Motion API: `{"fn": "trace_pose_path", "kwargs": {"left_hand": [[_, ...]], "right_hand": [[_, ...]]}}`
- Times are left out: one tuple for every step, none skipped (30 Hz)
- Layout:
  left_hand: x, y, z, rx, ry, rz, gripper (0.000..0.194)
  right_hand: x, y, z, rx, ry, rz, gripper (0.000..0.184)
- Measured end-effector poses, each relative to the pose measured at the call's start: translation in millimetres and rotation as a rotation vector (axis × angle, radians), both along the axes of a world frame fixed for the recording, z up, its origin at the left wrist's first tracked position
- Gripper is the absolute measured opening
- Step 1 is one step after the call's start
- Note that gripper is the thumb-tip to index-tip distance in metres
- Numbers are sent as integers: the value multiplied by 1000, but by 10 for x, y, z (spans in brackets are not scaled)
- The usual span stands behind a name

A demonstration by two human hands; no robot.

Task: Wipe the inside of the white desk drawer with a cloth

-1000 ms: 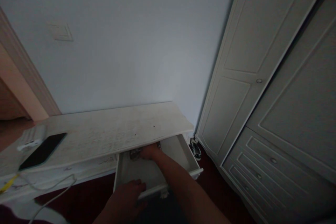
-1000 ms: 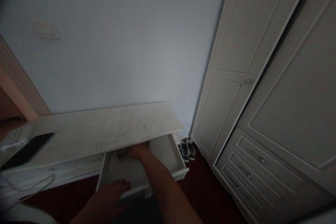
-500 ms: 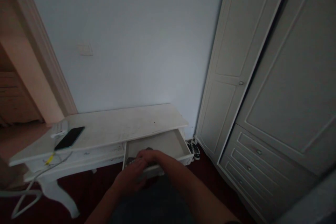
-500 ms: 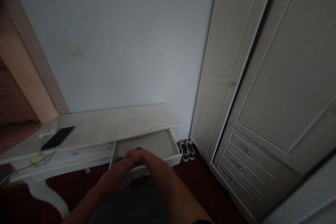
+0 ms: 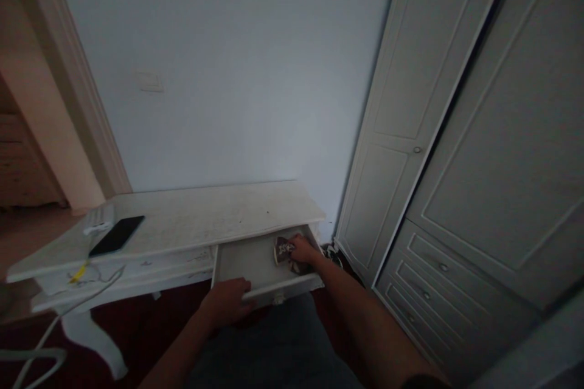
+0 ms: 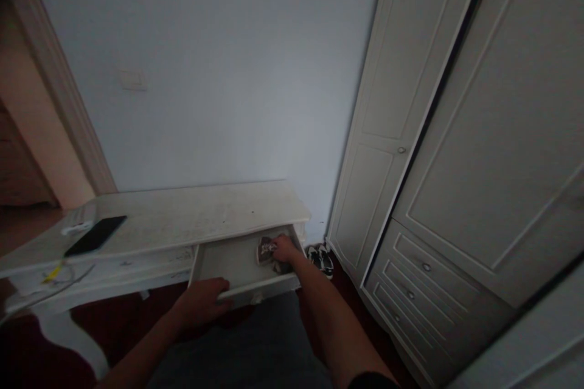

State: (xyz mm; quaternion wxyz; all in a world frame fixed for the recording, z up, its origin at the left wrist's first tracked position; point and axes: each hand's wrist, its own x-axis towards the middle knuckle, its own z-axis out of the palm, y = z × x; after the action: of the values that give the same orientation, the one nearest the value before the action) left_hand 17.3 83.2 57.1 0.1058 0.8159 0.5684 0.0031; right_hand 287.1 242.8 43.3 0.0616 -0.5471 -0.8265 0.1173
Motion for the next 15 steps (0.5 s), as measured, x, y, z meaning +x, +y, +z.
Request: {"fn": "trace_pose_path", "kwargs": {"left_hand": [[-2, 4, -5, 2, -2, 2, 45], [-5, 6, -6, 4, -3, 2, 46], [-6, 8, -5, 4, -2, 2, 47], [-6, 8, -2, 1, 2, 2, 48], [-6, 9, 4, -1, 6, 3, 49], [-4, 10, 11, -4, 9, 7, 50], [-1, 11, 18, -7, 14, 11, 50], [2, 13, 25, -9, 18, 18, 50], [5, 15, 31, -12, 21, 24, 50], [7, 17, 35, -16, 23, 26, 50], [10, 20, 37, -21, 23, 28, 49], [11, 22, 37, -28, 21, 33, 48], [12, 25, 35, -34, 18, 39, 48], [13, 28, 30, -40, 12, 44, 49], [12, 32, 24, -46, 8, 49, 50]], "right_hand": [[-50, -11, -35, 6, -8, -11, 50], [-112, -27, -68, 4, -15, -14, 55], [-178, -46, -98, 1, -20, -15, 58], [-244, -65, -122, -9, -24, -5, 60], [-305, -84, -140, -25, -29, 16, 60], [-362, -102, -151, -46, -34, 49, 60], [-412, -121, -158, -70, -39, 90, 58], [-458, -140, -162, -95, -46, 135, 57], [-500, -160, -164, -120, -54, 179, 56], [-540, -180, -166, -144, -61, 216, 56], [-576, -201, -169, -165, -69, 246, 56], [-610, -220, -171, -183, -76, 265, 57], [-641, -238, -174, -198, -82, 277, 57], [-667, -252, -176, -210, -87, 281, 57], [-690, -264, -177, -220, -90, 280, 58]]}}
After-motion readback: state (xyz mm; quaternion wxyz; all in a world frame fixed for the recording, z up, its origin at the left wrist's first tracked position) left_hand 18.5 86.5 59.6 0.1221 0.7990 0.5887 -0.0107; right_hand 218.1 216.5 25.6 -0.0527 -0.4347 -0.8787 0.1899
